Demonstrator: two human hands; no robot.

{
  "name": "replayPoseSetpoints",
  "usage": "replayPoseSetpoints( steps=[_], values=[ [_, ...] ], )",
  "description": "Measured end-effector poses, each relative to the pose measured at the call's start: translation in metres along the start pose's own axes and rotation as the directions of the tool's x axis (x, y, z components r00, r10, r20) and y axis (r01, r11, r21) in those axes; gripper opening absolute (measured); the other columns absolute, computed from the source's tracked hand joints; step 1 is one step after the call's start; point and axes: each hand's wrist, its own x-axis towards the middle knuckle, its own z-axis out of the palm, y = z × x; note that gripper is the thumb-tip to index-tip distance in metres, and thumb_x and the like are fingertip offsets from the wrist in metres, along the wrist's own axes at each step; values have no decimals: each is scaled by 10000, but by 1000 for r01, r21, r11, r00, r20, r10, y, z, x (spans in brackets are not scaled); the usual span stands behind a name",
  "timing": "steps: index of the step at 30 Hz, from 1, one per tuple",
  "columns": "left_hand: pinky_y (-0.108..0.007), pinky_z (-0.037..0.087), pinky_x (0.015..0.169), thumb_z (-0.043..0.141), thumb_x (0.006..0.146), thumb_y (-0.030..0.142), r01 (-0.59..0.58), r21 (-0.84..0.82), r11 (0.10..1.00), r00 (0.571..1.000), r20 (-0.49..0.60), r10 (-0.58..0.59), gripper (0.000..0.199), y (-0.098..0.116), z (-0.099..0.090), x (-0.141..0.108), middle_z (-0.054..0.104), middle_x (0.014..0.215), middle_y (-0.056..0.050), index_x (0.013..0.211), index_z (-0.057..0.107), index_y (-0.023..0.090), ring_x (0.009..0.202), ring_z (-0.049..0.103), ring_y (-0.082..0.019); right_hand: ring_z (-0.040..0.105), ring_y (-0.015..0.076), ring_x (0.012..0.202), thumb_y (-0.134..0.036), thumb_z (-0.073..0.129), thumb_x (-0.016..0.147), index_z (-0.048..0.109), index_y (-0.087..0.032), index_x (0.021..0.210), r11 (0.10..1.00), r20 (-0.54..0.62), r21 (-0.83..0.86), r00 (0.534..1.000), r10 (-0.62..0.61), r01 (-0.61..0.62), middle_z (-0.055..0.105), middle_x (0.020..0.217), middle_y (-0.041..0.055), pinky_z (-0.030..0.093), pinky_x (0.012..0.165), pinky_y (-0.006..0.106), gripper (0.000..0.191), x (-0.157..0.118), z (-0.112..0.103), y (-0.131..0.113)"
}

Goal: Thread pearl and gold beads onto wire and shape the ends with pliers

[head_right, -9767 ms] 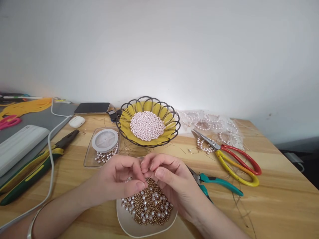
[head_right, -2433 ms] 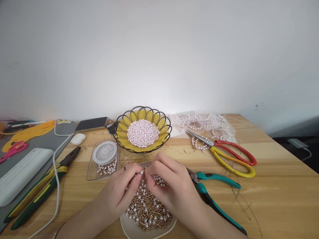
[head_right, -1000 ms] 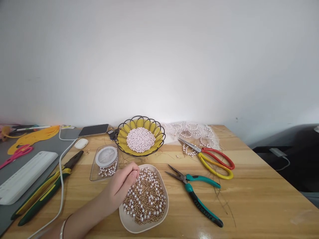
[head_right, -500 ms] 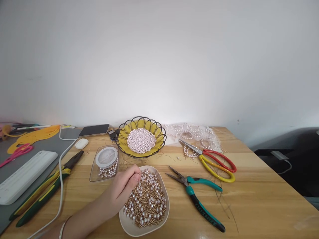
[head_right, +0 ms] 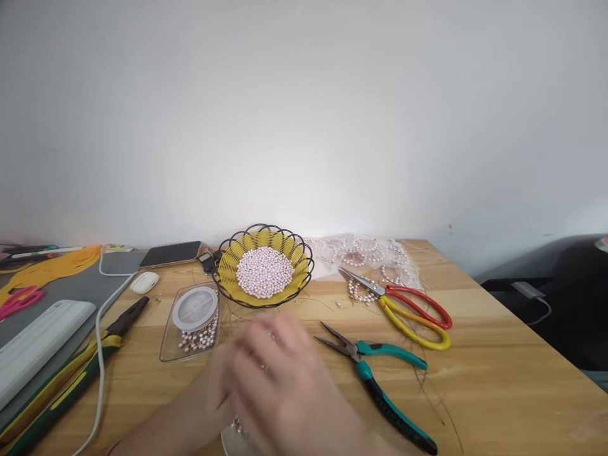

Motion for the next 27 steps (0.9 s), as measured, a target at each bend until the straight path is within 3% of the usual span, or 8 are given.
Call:
replayPoseSetpoints(
  steps=[2,5,9,15,22,27],
  values=[
    [-316,484,754,349,1039,290,-44,-23,999,998,49,45,233,2,-1,-1,689,934,-51,1118,561,233,844,658,-215,609,249,928,-130,492,1006,650,-157,995,990,-59,-21,989,138,-139,665,969,95,557,791,433,161,4,-16,14],
    [-309,450,684,309,1056,228,-53,-24,998,996,76,55,220,7,-3,-1,648,854,-39,1074,528,218,737,615,-195,609,197,762,-156,470,998,631,-170,992,974,29,63,976,216,-217,639,873,61,536,618,339,162,2,-24,30],
    [-300,393,622,313,1052,220,-70,6,998,995,76,69,201,11,-4,1,552,749,-2,903,448,232,653,531,-177,619,169,706,-149,453,1011,614,-184,1015,970,84,121,975,204,-213,642,857,50,527,580,297,165,-9,-20,40],
    [-300,340,588,302,1059,220,-53,8,999,995,85,52,211,11,-3,1,456,695,33,880,413,239,599,465,-163,642,156,722,-113,485,1018,616,-218,1028,975,-19,133,983,183,-179,672,848,25,527,601,266,168,-22,-11,44],
    [-298,359,619,306,1069,224,-61,16,998,993,99,59,202,8,-3,-1,492,741,21,906,425,237,651,495,-167,616,153,705,-96,517,1015,616,-199,1029,989,-87,61,986,139,-134,658,843,40,491,577,250,143,-21,-6,43],
    [-301,371,616,314,1061,209,-99,63,993,993,67,94,206,8,-2,0,516,737,8,913,454,231,650,507,-174,566,149,640,-72,519,973,619,-183,875,990,-111,34,984,139,-136,607,764,33,466,549,254,179,-22,-6,43]
  ],
)
